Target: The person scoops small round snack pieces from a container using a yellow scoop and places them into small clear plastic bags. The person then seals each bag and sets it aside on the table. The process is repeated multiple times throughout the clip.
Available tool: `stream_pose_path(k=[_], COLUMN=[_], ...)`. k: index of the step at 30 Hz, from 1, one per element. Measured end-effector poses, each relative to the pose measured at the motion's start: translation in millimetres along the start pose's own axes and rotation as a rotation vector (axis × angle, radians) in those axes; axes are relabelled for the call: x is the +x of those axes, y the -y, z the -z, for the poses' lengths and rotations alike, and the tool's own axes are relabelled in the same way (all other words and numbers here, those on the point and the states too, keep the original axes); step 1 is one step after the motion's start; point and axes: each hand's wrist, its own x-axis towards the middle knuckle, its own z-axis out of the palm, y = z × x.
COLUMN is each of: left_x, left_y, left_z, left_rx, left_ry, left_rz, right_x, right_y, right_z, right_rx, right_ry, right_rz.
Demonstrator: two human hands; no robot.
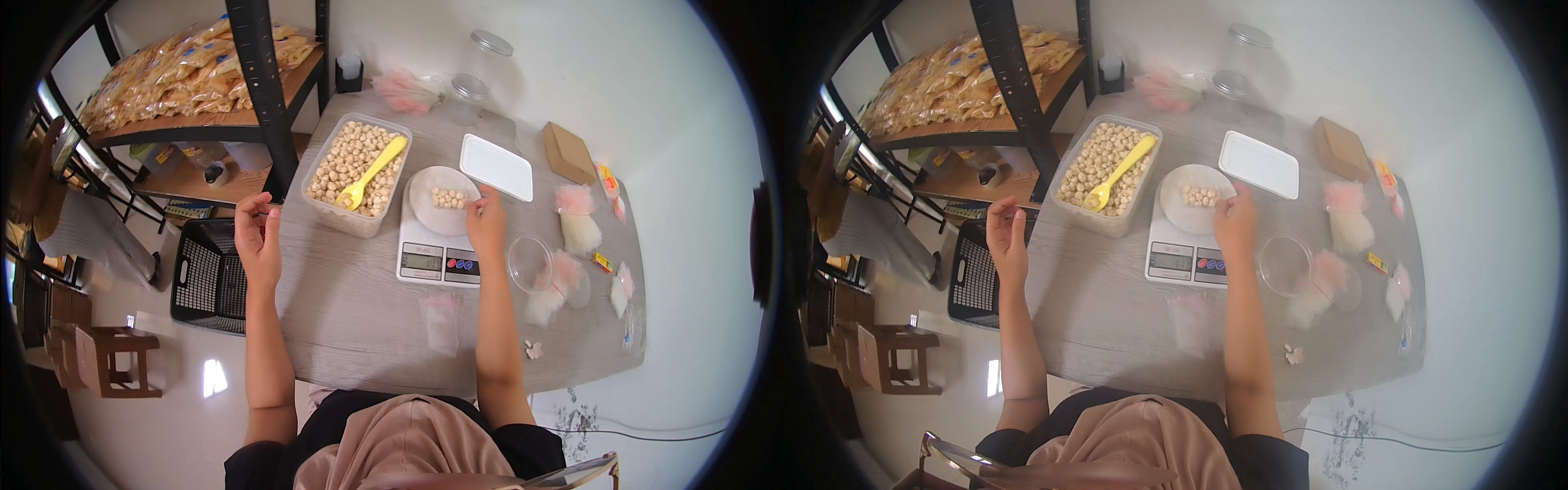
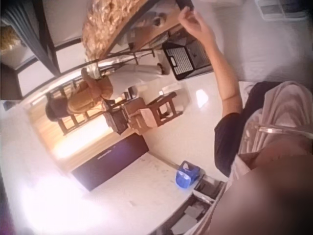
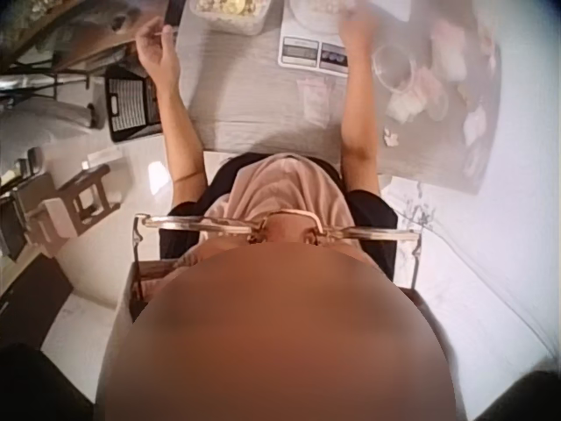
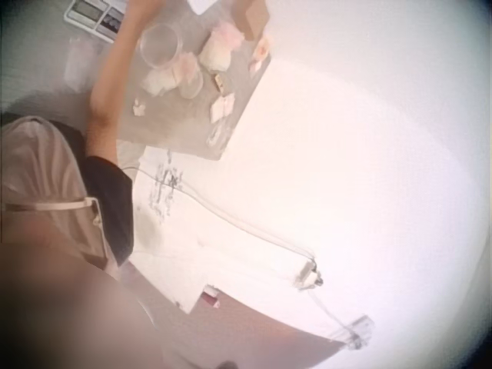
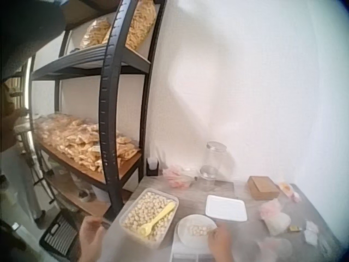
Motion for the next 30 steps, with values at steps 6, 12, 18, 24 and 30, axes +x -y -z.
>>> stream_pose_path(k=[6, 12, 18, 24, 30], left_x=[2, -19, -31, -27, -20], left_y=[-10, -43, -55, -51, -38], left_z=[5, -21, -37, -35, -29], left_rx=[-0.104, -0.227, -0.313, -0.058, -0.195], left_ry=[-0.037, 0.618, 0.729, 0.596, 0.442], left_rz=[0.040, 0.216, 0.396, 0.151, 0.211], right_x=[-37, -76, -69, -62, -64], right_y=[54, 108, 128, 136, 140], right_z=[54, 51, 25, 1, -17], right_rx=[0.440, 0.643, 0.482, 0.578, 0.546], right_ry=[0.162, 0.575, 0.457, 0.339, 0.410], right_rz=[0.165, 0.229, 0.485, 0.475, 0.414])
